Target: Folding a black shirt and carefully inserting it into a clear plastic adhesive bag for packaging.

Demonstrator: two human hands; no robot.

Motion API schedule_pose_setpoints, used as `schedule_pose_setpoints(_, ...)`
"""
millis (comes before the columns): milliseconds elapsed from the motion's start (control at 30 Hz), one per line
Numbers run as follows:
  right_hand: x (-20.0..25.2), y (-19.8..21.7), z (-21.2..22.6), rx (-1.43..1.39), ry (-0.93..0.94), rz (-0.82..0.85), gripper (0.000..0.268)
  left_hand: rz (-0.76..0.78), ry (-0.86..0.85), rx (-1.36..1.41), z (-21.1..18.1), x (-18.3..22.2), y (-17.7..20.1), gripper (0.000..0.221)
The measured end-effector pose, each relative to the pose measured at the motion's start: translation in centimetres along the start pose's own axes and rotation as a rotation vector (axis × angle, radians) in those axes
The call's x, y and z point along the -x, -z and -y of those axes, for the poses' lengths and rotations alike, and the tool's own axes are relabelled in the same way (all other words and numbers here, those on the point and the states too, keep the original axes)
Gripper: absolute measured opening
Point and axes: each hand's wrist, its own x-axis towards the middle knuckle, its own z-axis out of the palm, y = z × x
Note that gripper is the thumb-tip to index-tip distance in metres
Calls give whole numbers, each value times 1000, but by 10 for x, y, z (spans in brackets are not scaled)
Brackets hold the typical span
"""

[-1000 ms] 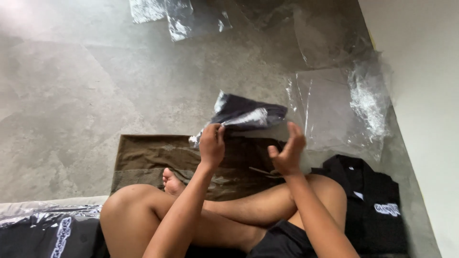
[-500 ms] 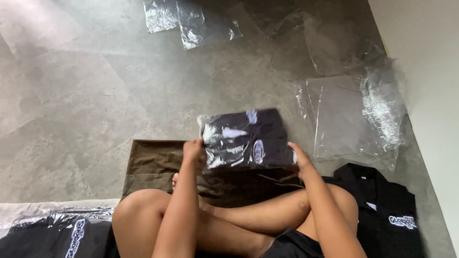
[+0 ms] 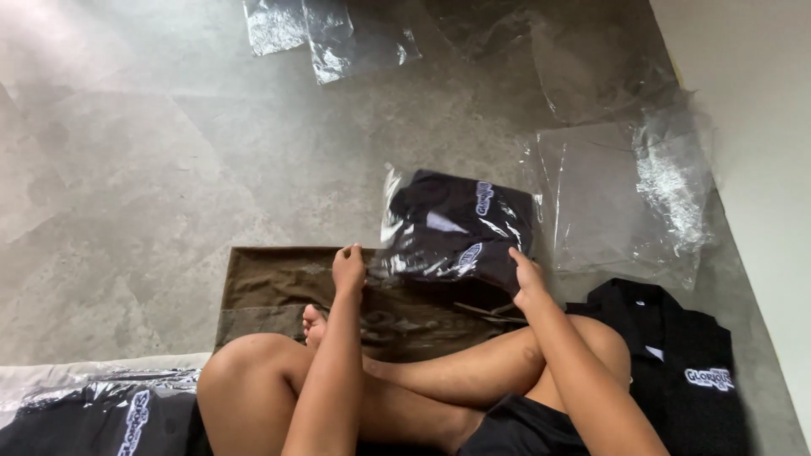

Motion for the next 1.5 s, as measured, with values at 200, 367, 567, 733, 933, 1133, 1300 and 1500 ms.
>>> schedule_pose_setpoints(200, 75, 17, 55, 277, -347, 1251, 45, 9, 20, -308, 2, -9, 3, 62)
schedule_pose_setpoints(367, 28, 4, 22, 446, 63, 769, 37, -45, 76, -305, -15, 5, 13, 76)
schedule_pose_setpoints(567, -53, 3, -32, 1199, 311, 236, 45, -24, -81, -456, 21, -31, 5, 52)
schedule_pose_setpoints(733, 7, -19, -6, 1220, 294, 287, 68, 48, -141, -461, 19, -33, 3, 45)
schedule_pose_setpoints(933, 8, -6, -1, 1014, 337, 216, 54, 132, -112, -286, -18, 26, 8, 40)
schedule_pose_setpoints(1133, 66, -17, 19, 1567, 265, 168, 96, -59, -186, -851, -29, 51, -5, 60)
schedule_pose_setpoints(1300, 85, -47, -1, 1641, 968, 319, 76, -110, -955, -977, -3, 57, -32, 69)
schedule_pose_setpoints(1500, 50, -46, -23, 1908, 741, 486, 73, 121, -662, -1158, 0, 59, -39, 68)
